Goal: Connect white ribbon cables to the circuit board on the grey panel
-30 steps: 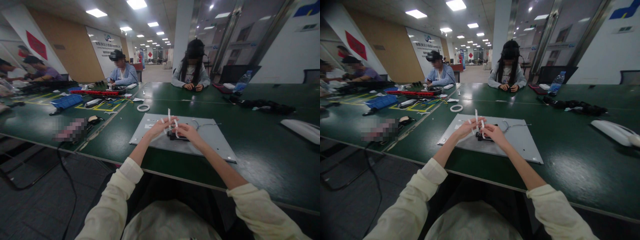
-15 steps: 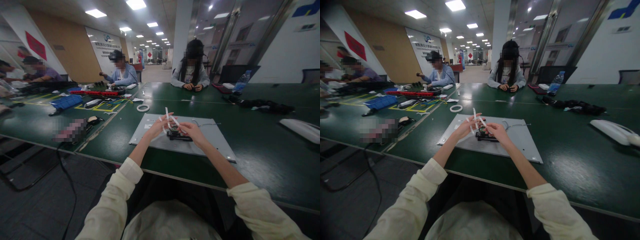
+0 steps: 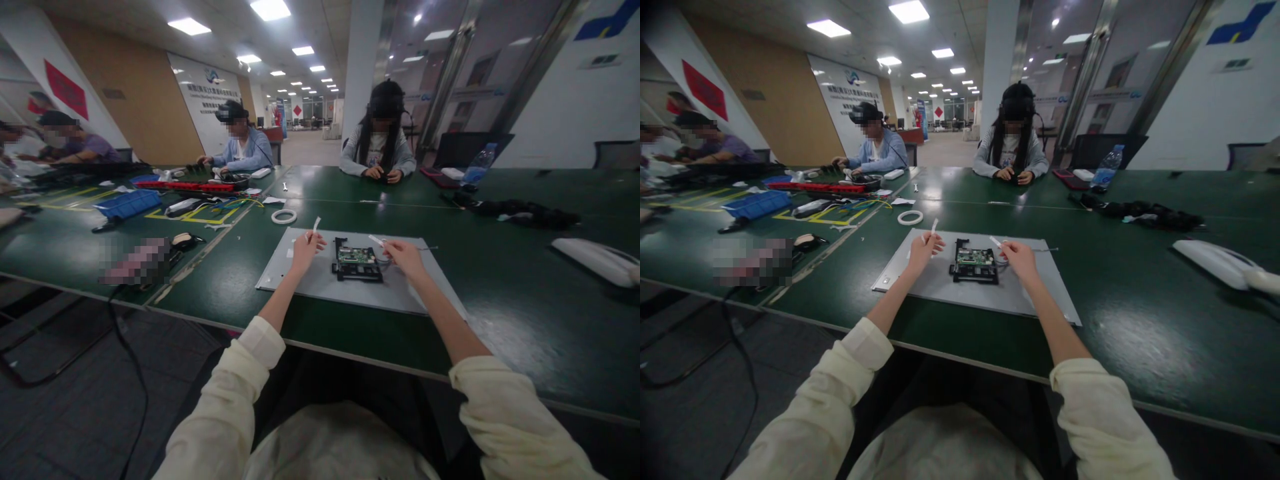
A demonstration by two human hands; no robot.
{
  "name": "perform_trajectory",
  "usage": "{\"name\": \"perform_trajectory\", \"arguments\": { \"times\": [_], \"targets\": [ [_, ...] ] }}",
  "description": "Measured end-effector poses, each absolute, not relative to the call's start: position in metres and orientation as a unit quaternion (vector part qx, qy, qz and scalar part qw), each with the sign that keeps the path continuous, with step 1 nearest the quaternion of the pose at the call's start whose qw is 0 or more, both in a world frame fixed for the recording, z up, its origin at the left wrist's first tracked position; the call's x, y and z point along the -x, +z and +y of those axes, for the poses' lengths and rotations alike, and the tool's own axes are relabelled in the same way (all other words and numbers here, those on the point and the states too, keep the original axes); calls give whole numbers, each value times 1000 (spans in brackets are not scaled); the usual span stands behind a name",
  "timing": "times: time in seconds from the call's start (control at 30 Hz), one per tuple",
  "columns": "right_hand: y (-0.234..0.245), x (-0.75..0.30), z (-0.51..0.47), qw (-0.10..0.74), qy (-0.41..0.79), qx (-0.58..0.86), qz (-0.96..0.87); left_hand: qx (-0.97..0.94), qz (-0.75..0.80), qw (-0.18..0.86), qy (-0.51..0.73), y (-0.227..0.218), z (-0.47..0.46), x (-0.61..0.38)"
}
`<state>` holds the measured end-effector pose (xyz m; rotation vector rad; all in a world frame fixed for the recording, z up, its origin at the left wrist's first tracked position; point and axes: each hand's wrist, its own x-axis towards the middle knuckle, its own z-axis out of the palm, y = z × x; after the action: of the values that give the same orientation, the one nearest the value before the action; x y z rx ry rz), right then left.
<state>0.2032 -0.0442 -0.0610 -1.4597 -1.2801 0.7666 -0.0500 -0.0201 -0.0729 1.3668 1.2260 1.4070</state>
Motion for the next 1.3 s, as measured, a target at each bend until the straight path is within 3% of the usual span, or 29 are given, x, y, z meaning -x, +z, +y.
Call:
{"name": "perform_trajectory", "arguments": {
  "times": [0.13, 0.47, 0.73, 0.9, 1.13, 1.3],
  "targets": [
    [-68, -205, -39, 493, 309, 607, -541, -646, 486, 289, 513, -77, -26, 43],
    [-84, -200, -28, 466, 286, 605, -578, -704, 550, 168, 416, -68, -41, 33],
    [-81, -198, -33, 438, 132, 611, -646, -747, 524, 133, 386, -73, -39, 29],
    [-82, -196, -35, 417, 147, 609, -659, -773, 523, 105, 343, -78, -33, 30],
    [-82, -194, -38, 406, 153, 615, -659, -777, 497, 137, 362, -79, -34, 30],
    [-66, -183, -51, 447, 86, 552, -699, -678, 472, 261, 499, -73, -33, 25]
  ]
}}
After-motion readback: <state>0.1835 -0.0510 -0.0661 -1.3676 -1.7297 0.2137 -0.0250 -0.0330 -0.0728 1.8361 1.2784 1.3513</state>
